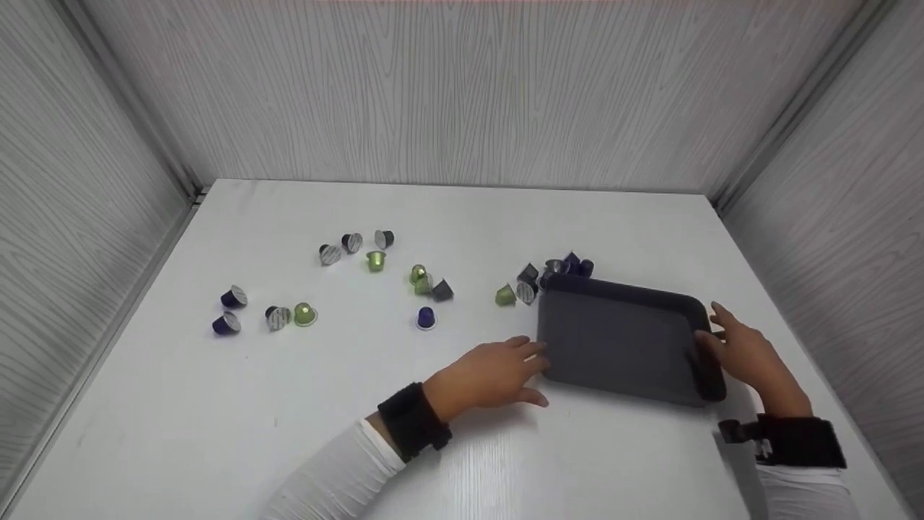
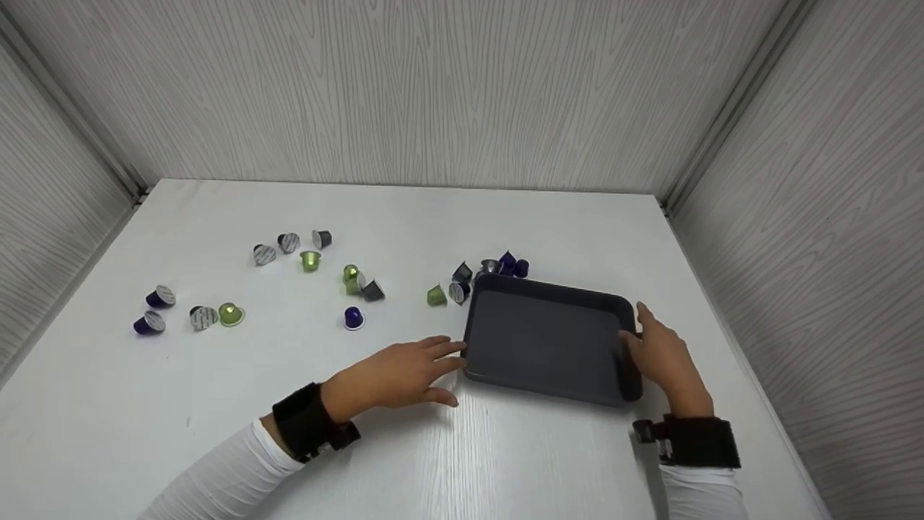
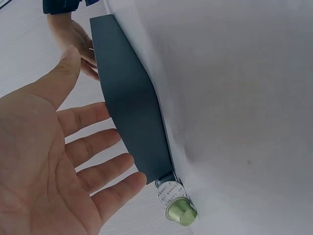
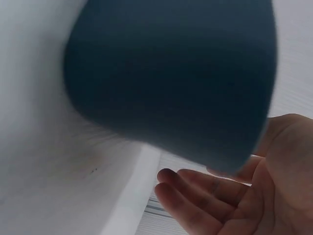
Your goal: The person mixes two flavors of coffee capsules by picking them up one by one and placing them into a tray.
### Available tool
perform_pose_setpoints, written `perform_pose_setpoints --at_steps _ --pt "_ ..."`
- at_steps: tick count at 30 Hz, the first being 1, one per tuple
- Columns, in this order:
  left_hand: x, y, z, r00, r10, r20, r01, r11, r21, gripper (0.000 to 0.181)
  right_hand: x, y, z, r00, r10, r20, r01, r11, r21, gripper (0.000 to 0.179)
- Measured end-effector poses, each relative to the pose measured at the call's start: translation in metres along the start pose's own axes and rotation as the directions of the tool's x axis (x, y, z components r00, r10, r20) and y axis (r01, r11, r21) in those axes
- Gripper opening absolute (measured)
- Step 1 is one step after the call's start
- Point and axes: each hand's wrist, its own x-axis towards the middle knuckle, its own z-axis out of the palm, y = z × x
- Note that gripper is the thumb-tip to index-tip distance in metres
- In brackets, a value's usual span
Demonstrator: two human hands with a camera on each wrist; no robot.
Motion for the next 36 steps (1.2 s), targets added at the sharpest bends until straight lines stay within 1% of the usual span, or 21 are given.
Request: perform_pose_setpoints --at_steps 9,12,17,20,22,24,26,28,30,33,36 --pt "-0.027 -0.007 0.005 0.999 0.028 -0.032 -0.029 0.999 -0.023 0.062 0.008 -0.003 0.011 0.997 -0.062 0.035 0.06 0.997 0.054 0.07" --pt "-0.035 -0.009 0.006 0.999 0.035 -0.04 -0.036 0.999 -0.036 0.062 0.01 -0.007 0.015 0.997 -0.069 0.043 0.066 0.996 0.068 0.068" --pt "-0.049 -0.011 0.007 0.998 0.055 -0.032 -0.057 0.997 -0.049 0.061 0.011 -0.012 0.019 0.995 -0.077 0.058 0.072 0.994 0.087 0.065" --pt "-0.054 -0.013 0.005 0.997 0.067 -0.028 -0.069 0.995 -0.073 0.06 0.012 -0.017 0.022 0.994 -0.096 0.055 0.09 0.991 0.097 0.063" --pt "-0.056 -0.015 0.004 0.998 0.053 -0.03 -0.056 0.992 -0.109 0.06 0.012 -0.021 0.024 0.993 -0.104 0.053 0.098 0.99 0.1 0.063" --pt "-0.056 -0.017 0.004 0.999 0.008 -0.04 -0.015 0.985 -0.169 0.061 0.012 -0.025 0.025 0.992 -0.112 0.055 0.106 0.989 0.1 0.063" --pt "-0.055 -0.021 0.004 0.997 -0.058 -0.057 0.043 0.97 -0.238 0.063 0.012 -0.029 0.025 0.992 -0.114 0.062 0.108 0.989 0.104 0.064" --pt "-0.053 -0.024 0.005 0.988 -0.133 -0.079 0.102 0.945 -0.311 0.066 0.011 -0.032 0.026 0.991 -0.116 0.066 0.109 0.988 0.111 0.065" --pt "-0.05 -0.028 0.008 0.975 -0.2 -0.096 0.15 0.914 -0.377 0.069 0.01 -0.036 0.027 0.991 -0.117 0.07 0.108 0.987 0.118 0.066" --pt "-0.046 -0.034 0.011 0.953 -0.285 -0.106 0.207 0.865 -0.457 0.071 0.009 -0.04 0.03 0.99 -0.119 0.075 0.108 0.985 0.136 0.067" --pt "-0.044 -0.039 0.013 0.93 -0.355 -0.095 0.257 0.813 -0.523 0.072 0.01 -0.042 0.033 0.989 -0.127 0.075 0.114 0.981 0.16 0.067"
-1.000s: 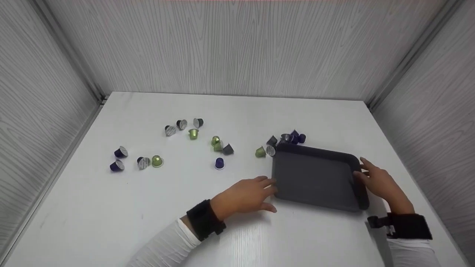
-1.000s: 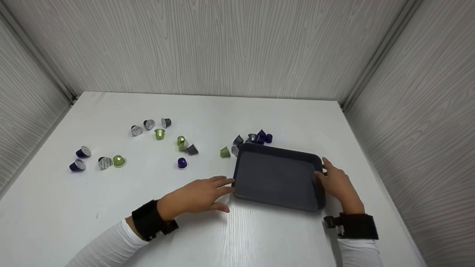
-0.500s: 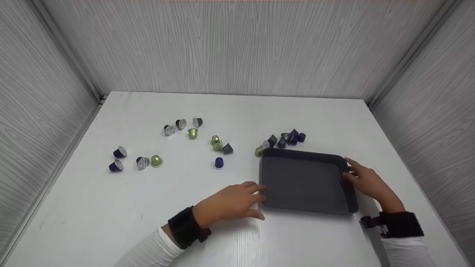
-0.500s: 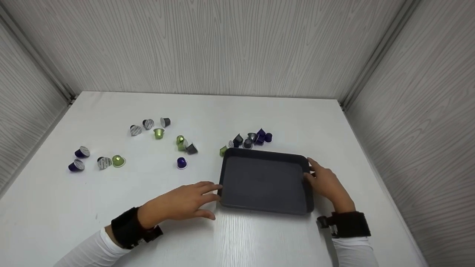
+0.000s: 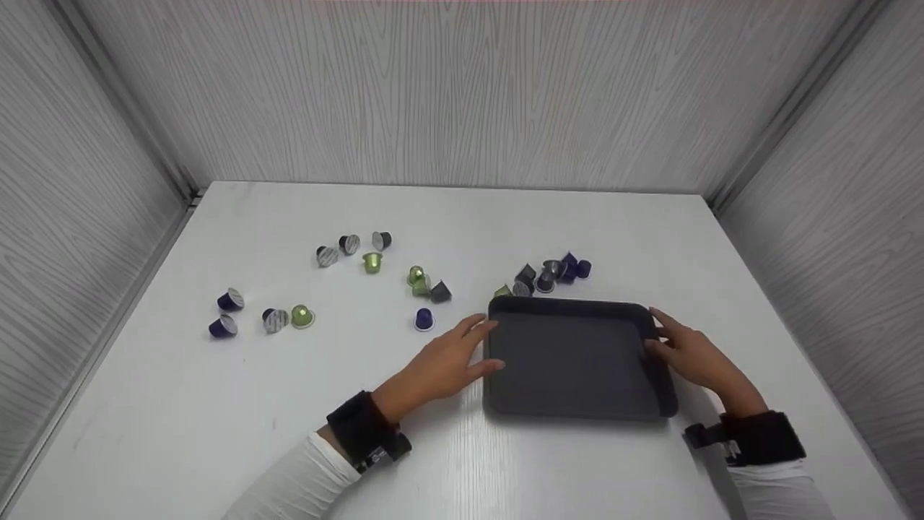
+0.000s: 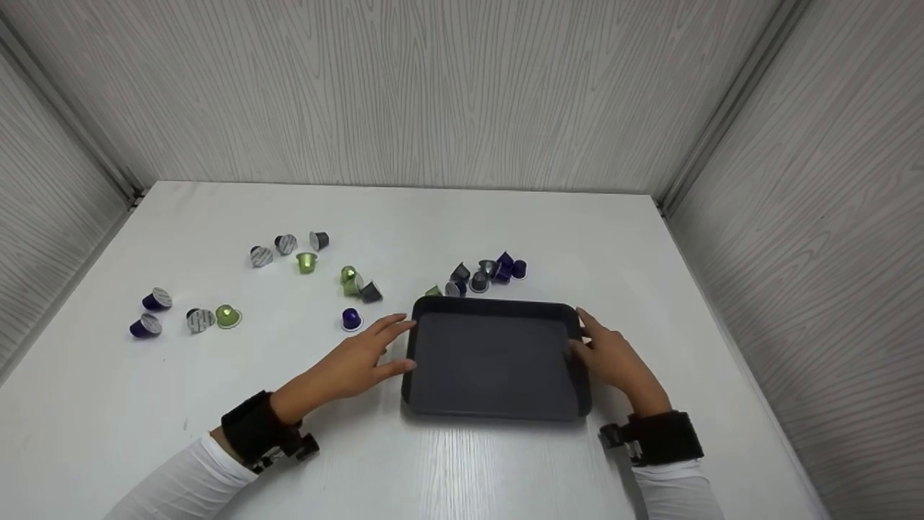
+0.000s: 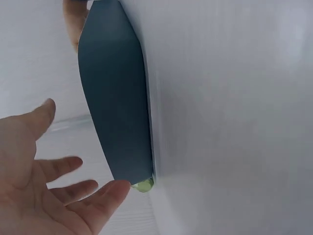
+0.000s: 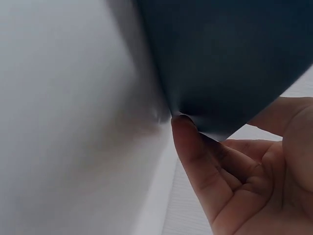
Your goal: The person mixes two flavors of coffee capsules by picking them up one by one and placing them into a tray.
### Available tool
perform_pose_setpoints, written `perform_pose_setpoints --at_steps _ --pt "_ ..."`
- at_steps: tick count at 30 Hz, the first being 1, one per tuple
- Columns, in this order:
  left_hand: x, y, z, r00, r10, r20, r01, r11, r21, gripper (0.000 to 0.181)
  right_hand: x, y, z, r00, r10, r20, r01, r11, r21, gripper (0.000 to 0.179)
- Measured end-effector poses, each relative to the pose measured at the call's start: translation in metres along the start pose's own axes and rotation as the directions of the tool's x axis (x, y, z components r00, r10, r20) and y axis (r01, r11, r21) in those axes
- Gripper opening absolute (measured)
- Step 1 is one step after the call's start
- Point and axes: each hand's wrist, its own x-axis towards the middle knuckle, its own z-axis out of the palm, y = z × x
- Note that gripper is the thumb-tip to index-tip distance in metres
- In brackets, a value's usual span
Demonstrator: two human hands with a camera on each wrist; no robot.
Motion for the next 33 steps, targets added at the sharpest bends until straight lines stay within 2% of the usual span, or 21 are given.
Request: perform_pose_setpoints --at_steps 6,14,25,33 --pt "0.0 -0.008 -0.001 0.994 -0.101 0.028 0.103 0.992 -0.074 0.079 0.005 -0.005 0.01 1.0 -0.013 0.014 0.013 0.999 0.032 0.066" --pt "-0.006 -0.023 -0.005 0.993 -0.113 0.021 0.114 0.99 -0.088 0.075 0.013 -0.021 0.02 0.998 -0.046 0.044 0.043 0.997 0.063 0.065" --pt "-0.028 -0.033 -0.014 0.987 -0.157 0.026 0.159 0.984 -0.079 0.074 0.02 -0.038 0.031 0.993 -0.077 0.093 0.069 0.994 0.09 0.066" --pt "-0.044 -0.041 -0.023 0.978 -0.204 0.039 0.207 0.977 -0.06 0.076 0.025 -0.051 0.037 0.986 -0.133 0.104 0.12 0.985 0.12 0.066"
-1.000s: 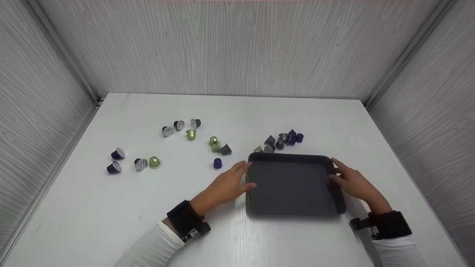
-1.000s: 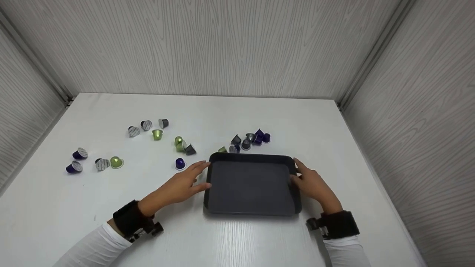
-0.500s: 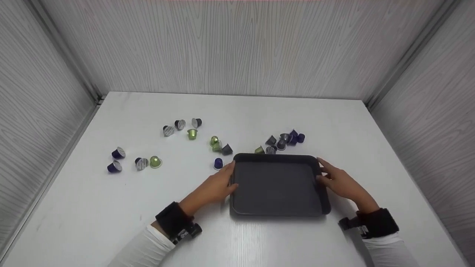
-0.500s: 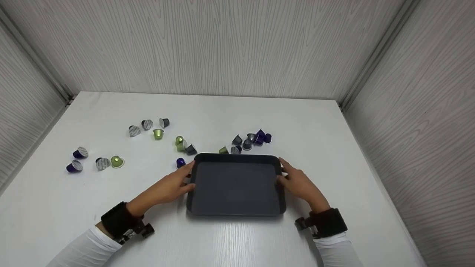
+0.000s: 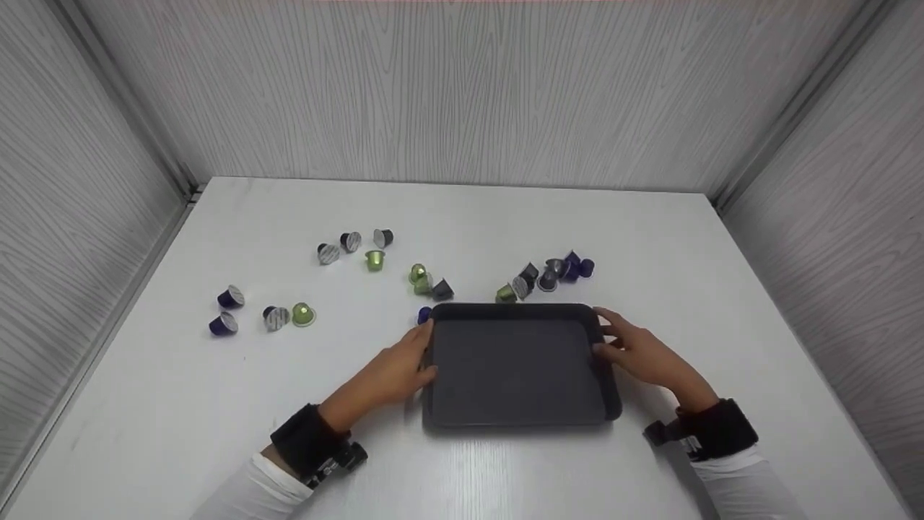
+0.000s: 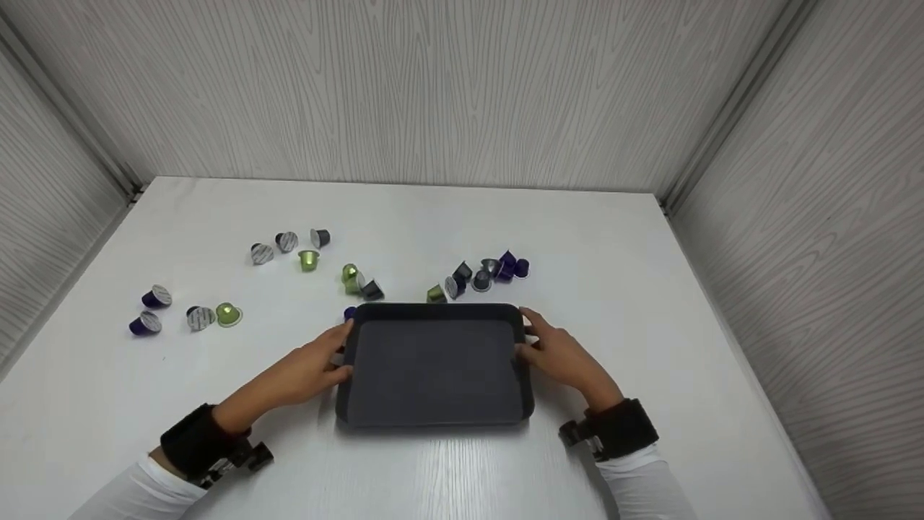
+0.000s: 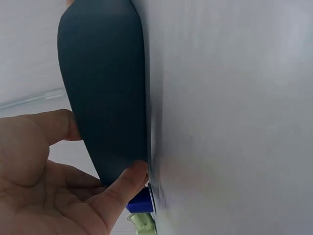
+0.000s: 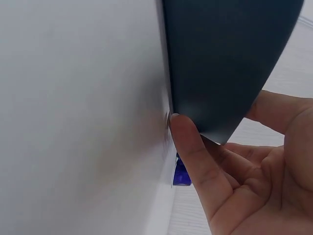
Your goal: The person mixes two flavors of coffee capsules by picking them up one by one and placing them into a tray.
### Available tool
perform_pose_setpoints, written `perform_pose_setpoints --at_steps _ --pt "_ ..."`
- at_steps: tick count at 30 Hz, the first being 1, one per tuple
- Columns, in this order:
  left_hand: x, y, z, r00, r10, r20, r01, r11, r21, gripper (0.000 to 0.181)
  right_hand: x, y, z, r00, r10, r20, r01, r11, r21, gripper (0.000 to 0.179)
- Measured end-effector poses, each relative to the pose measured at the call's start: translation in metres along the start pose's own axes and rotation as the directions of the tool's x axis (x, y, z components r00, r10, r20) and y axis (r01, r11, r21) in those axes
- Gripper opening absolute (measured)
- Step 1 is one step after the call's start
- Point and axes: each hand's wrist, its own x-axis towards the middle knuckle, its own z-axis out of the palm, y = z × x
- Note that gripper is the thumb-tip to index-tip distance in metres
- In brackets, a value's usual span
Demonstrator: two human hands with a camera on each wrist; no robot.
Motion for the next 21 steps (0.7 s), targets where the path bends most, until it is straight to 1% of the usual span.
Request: perform_pose_setpoints --at_steps 6,12,18,21 --pt "-0.007 -0.009 -0.008 1.0 -0.026 0.004 0.026 0.999 0.022 0.078 0.007 -0.01 0.005 1.0 -0.012 0.027 0.012 1.0 0.004 0.07" --pt "-0.012 -0.019 -0.015 1.0 -0.02 0.003 0.019 1.0 0.023 0.079 0.013 -0.019 0.012 0.999 -0.041 0.034 0.041 0.999 0.002 0.07" --pt "-0.016 -0.03 -0.025 1.0 0.016 -0.001 -0.016 1.0 -0.021 0.086 0.021 -0.026 0.018 0.997 -0.057 0.044 0.055 0.998 0.029 0.072" --pt "-0.016 -0.036 -0.03 0.999 0.034 0.01 -0.033 0.995 -0.091 0.087 0.025 -0.029 0.02 0.996 -0.071 0.048 0.069 0.997 0.042 0.073"
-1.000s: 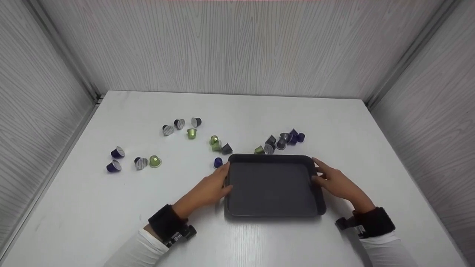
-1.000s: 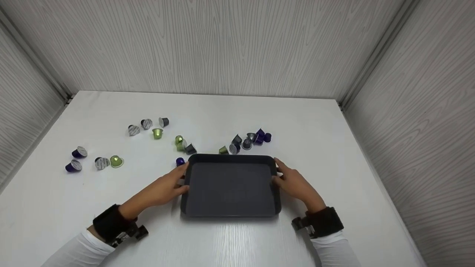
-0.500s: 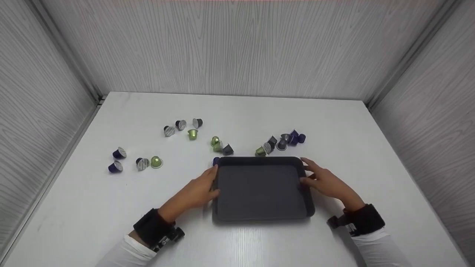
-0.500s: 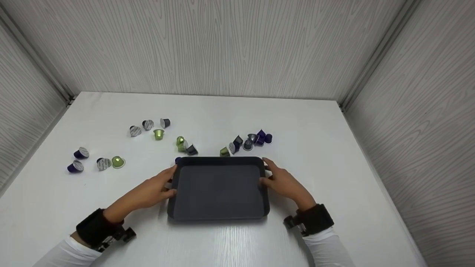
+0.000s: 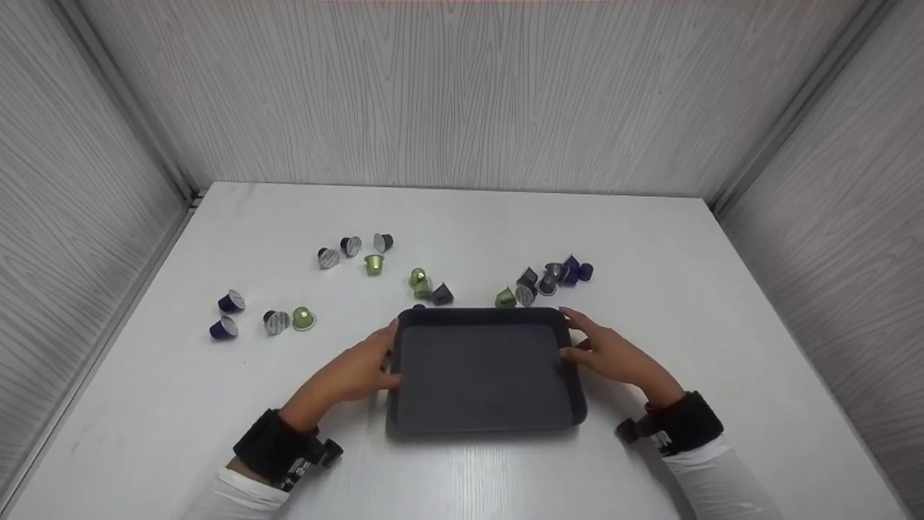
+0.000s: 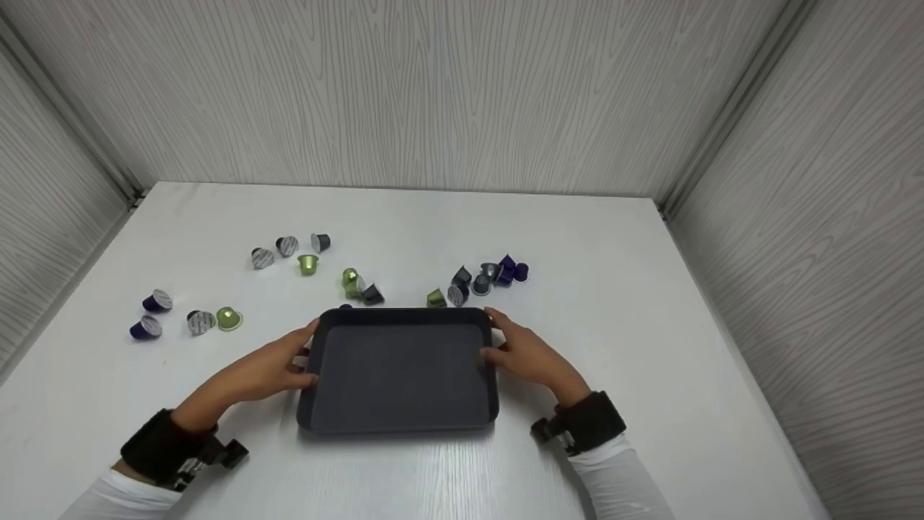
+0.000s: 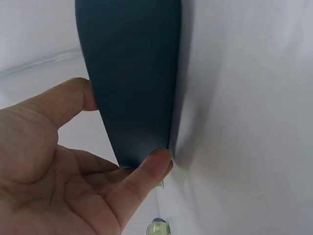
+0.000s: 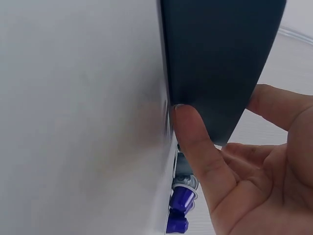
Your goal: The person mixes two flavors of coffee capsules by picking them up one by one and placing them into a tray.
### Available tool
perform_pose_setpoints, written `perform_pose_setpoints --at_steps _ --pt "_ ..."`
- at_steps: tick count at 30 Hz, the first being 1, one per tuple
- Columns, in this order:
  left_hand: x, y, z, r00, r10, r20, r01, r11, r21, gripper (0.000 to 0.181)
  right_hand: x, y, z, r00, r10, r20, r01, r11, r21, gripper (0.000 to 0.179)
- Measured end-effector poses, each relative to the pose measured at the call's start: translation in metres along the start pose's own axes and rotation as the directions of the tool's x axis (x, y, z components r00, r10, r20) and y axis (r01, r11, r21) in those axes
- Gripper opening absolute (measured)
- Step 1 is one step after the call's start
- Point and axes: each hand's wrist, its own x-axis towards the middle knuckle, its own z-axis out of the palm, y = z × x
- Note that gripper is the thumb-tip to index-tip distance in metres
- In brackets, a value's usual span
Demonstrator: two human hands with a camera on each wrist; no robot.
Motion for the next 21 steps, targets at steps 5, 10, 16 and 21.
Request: perform_pose_setpoints --at_steps 5,10,16,21 --pt "0.005 -0.008 -0.008 0.999 -0.048 -0.003 0.048 0.995 -0.085 0.085 0.006 -0.005 0.003 1.0 -0.017 0.002 0.017 1.0 -0.002 0.074" --pt "0.012 -0.015 -0.007 0.989 -0.133 -0.065 0.116 0.97 -0.213 0.084 0.01 -0.008 0.007 1.0 -0.005 0.004 0.005 1.0 0.015 0.075" --pt "0.022 -0.027 0.001 0.974 -0.188 -0.128 0.102 0.864 -0.493 0.073 0.012 -0.006 0.009 1.0 -0.012 0.005 0.011 0.999 0.053 0.075" --pt "0.028 -0.037 0.002 0.977 -0.18 -0.115 0.071 0.78 -0.621 0.062 0.011 -0.003 0.009 1.0 -0.009 0.002 0.008 0.998 0.06 0.074"
